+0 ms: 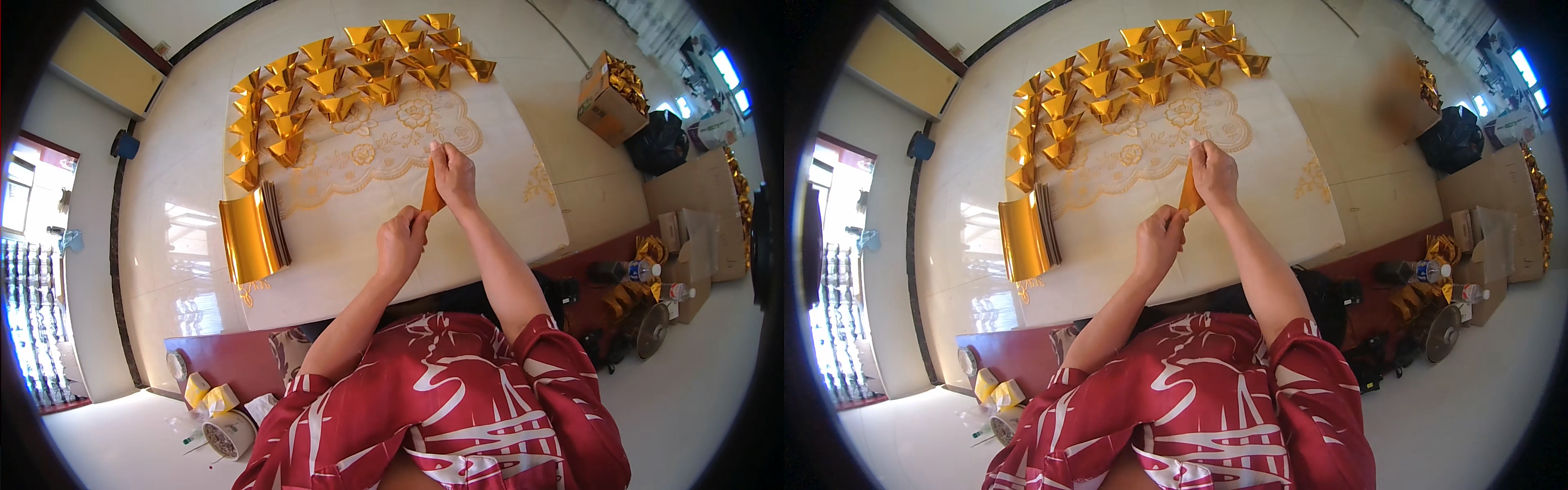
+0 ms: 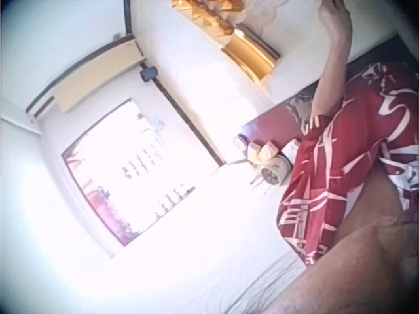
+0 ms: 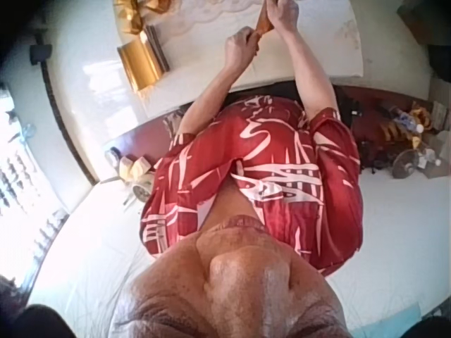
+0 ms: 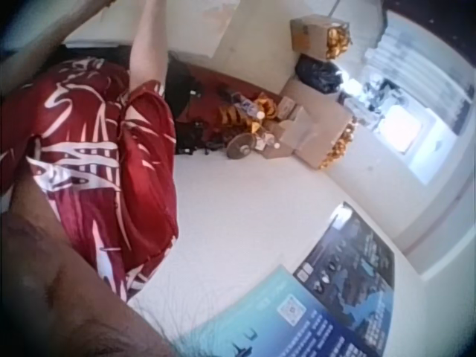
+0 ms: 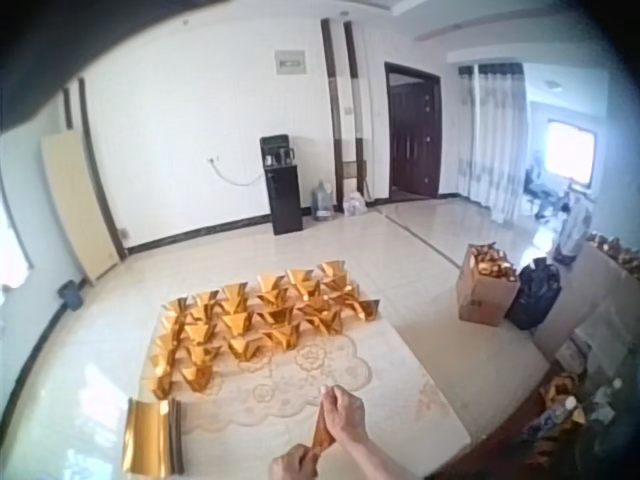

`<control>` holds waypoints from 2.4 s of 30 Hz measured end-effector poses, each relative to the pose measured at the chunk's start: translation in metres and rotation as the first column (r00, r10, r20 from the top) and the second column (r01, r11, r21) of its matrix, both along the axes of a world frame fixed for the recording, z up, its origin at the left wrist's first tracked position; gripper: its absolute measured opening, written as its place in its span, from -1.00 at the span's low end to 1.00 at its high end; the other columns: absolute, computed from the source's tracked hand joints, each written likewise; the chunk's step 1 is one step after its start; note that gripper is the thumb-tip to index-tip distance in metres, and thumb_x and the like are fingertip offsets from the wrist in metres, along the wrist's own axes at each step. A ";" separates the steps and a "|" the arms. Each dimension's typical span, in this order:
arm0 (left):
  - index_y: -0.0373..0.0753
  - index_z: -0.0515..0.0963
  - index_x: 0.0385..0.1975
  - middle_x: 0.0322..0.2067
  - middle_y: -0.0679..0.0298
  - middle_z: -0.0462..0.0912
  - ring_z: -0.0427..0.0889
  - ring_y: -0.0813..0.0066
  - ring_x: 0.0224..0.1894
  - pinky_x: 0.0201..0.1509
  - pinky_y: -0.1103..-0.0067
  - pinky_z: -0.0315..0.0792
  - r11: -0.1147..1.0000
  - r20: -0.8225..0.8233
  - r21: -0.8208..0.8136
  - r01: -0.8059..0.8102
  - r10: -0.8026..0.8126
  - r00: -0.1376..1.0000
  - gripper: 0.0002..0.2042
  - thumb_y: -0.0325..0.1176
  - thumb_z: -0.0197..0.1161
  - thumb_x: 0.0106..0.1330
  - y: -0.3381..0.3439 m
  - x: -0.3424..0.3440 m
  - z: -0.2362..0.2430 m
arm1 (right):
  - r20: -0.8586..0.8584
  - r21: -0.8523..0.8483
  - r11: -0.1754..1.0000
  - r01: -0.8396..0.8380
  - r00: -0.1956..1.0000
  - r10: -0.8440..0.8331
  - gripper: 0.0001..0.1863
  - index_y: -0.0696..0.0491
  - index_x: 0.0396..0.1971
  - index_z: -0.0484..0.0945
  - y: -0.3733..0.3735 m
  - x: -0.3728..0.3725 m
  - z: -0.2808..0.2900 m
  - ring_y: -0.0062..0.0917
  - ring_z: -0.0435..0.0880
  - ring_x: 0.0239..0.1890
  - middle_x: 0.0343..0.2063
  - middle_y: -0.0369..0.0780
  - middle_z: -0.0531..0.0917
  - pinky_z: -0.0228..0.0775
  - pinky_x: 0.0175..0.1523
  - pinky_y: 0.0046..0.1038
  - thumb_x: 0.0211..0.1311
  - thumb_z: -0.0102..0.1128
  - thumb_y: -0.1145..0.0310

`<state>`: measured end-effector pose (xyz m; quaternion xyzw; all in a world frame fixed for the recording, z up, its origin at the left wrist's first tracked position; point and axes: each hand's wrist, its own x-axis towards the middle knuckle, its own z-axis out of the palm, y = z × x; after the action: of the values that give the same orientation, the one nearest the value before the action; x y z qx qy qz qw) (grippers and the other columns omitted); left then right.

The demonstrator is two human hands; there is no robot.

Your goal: Fold gold paper into a specific shape, likely a traditional ingot or decoration.

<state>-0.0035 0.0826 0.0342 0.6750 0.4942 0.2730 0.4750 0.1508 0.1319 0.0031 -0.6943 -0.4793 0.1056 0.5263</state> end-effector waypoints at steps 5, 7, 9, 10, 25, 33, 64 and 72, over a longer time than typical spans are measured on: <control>-0.35 0.54 -0.48 -0.76 0.27 0.51 0.51 0.58 -0.73 -0.62 0.57 0.39 0.998 -0.035 0.069 -0.014 0.016 0.999 -0.71 -0.25 0.17 0.42 -0.003 -0.009 -0.008 | -0.034 -0.036 0.999 0.023 0.999 -0.024 -0.55 0.16 -0.58 0.43 0.003 -0.013 -0.013 0.01 0.53 -0.52 -0.63 0.04 0.54 0.36 -0.40 -0.12 0.43 0.05 0.12; -0.35 0.54 -0.49 -0.76 0.27 0.51 0.52 0.58 -0.73 -0.62 0.57 0.39 0.996 -0.049 0.087 -0.027 0.031 0.998 -0.70 -0.25 0.17 0.42 -0.007 -0.014 -0.009 | -0.013 -0.067 0.997 0.022 1.000 -0.023 -0.55 0.16 -0.57 0.46 0.001 -0.017 -0.018 0.01 0.56 -0.51 -0.61 0.04 0.56 0.37 -0.39 -0.12 0.43 0.05 0.11; -0.35 0.54 -0.49 -0.77 0.27 0.50 0.52 0.56 -0.73 -0.61 0.56 0.40 0.992 -0.057 0.122 -0.012 0.019 0.998 -0.70 -0.25 0.17 0.42 -0.010 -0.017 -0.007 | 0.010 -0.098 0.995 0.029 1.000 -0.028 -0.55 0.15 -0.56 0.48 0.001 -0.015 -0.025 0.00 0.58 -0.50 -0.60 0.03 0.58 0.39 -0.37 -0.12 0.42 0.04 0.11; -0.35 0.54 -0.49 -0.77 0.27 0.50 0.52 0.56 -0.73 -0.61 0.56 0.40 0.992 -0.056 0.126 -0.006 0.013 0.998 -0.70 -0.25 0.17 0.42 -0.017 -0.019 -0.012 | 0.013 -0.055 0.986 0.158 0.987 -0.157 -0.56 0.15 -0.55 0.50 0.005 -0.007 -0.031 -0.01 0.59 -0.50 -0.59 0.02 0.60 0.40 -0.37 -0.12 0.42 0.04 0.10; -0.37 0.63 -0.31 -0.55 0.06 0.65 0.61 0.36 -0.55 -0.39 0.46 0.46 0.993 0.076 0.092 -0.076 0.069 0.995 -0.80 -0.34 0.22 0.34 0.006 -0.010 -0.009 | -0.362 0.001 0.993 -0.114 0.926 0.107 -0.55 0.12 -0.56 0.48 -0.037 -0.031 0.011 -0.56 0.44 -0.59 -0.66 -0.26 0.54 0.30 -0.44 -0.42 0.41 0.13 0.07; -0.39 0.59 -0.37 -0.59 0.08 0.61 0.55 0.40 -0.59 -0.44 0.48 0.41 0.996 0.105 0.080 -0.045 0.037 0.994 -0.81 -0.36 0.20 0.36 0.005 -0.012 -0.009 | -0.699 -0.061 0.912 -0.405 0.670 0.250 -0.59 0.07 -0.45 0.57 -0.066 -0.031 0.013 -0.73 0.46 -0.51 -0.58 -0.39 0.54 0.30 -0.40 -0.62 0.30 0.26 -0.01; -0.20 0.59 -0.35 -0.41 0.24 0.56 0.57 0.21 -0.36 -0.29 0.35 0.46 0.730 -0.275 0.668 0.145 0.061 0.960 -0.89 -0.39 0.36 0.17 -0.008 -0.048 0.002 | -0.318 -0.258 0.806 -0.533 0.834 0.450 -0.75 0.19 -0.30 0.68 -0.082 0.001 0.039 -0.77 0.43 -0.51 -0.56 -0.38 0.58 0.32 -0.40 -0.63 0.28 0.34 0.27; -0.25 0.61 -0.09 -0.07 0.13 0.62 0.65 0.23 -0.09 -0.11 0.42 0.54 0.910 -0.119 0.407 -0.074 0.133 0.984 -0.69 -0.40 0.42 0.15 -0.005 -0.060 -0.006 | -0.445 -0.098 0.897 -0.431 0.825 0.348 -0.75 0.21 -0.34 0.69 -0.088 -0.001 0.027 -0.74 0.53 -0.45 -0.51 -0.32 0.65 0.39 -0.33 -0.60 0.25 0.37 0.29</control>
<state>-0.0631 0.0777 0.0278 0.7488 0.4959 0.3437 0.2744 0.1501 0.0440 0.0299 -0.5903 -0.4755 0.4028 0.5130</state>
